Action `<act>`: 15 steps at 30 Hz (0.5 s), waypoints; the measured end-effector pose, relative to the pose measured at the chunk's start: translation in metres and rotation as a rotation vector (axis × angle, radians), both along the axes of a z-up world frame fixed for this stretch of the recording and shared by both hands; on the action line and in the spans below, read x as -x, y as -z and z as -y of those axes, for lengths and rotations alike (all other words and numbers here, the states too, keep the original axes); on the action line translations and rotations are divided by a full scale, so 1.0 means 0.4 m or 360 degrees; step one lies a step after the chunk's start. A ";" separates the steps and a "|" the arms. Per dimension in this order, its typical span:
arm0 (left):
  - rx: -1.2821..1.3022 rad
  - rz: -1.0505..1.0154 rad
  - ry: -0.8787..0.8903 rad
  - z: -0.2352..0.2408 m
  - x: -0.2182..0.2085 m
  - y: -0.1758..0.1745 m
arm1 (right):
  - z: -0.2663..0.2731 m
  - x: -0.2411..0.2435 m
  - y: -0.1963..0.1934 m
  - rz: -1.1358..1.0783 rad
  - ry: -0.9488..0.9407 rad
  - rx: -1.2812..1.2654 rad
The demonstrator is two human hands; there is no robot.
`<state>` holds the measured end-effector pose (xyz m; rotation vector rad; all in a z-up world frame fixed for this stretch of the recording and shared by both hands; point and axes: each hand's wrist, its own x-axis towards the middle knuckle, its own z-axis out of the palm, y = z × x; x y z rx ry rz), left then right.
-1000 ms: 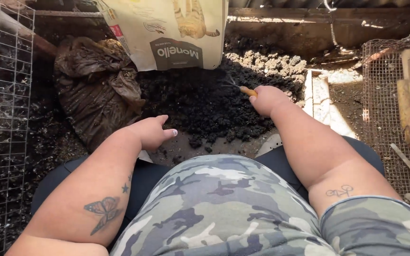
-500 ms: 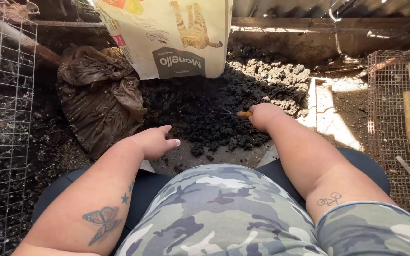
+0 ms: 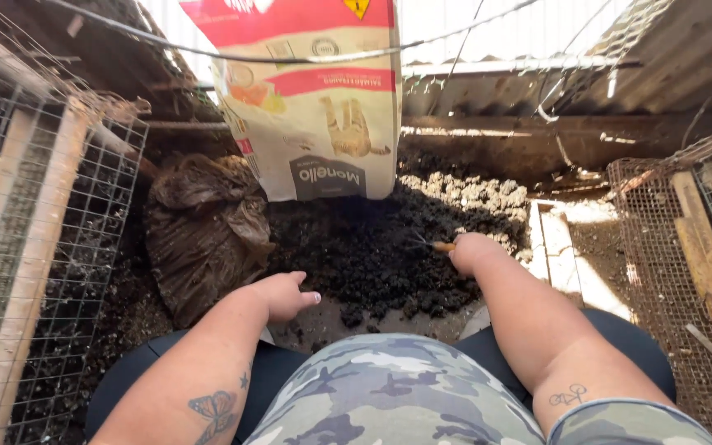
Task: The person sits on the ground and uses a small hand rake to mix dark soil or compost in a pile. A large bag of cat litter is visible in the background, but the person focuses on turning and breaking up the soil with the tool.
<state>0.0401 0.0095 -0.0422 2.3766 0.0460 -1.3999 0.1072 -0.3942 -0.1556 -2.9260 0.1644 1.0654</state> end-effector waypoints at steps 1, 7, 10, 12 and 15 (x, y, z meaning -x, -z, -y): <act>-0.0001 0.0020 0.0002 -0.001 0.003 -0.010 | -0.037 0.015 -0.078 0.0020 0.0002 -0.0001; -0.0036 0.0062 -0.0004 -0.012 0.024 0.010 | -0.041 0.032 -0.108 0.0058 0.0058 0.0005; -0.0006 0.0060 -0.0074 -0.012 0.040 -0.007 | -0.038 0.049 -0.134 0.0068 0.0093 0.0009; -0.0055 0.0068 0.0004 -0.009 0.043 -0.016 | 0.018 0.036 -0.062 0.0079 0.0100 0.0057; -0.0063 0.0099 0.0009 -0.018 0.048 -0.006 | -0.008 0.054 -0.124 0.0083 0.0099 0.0038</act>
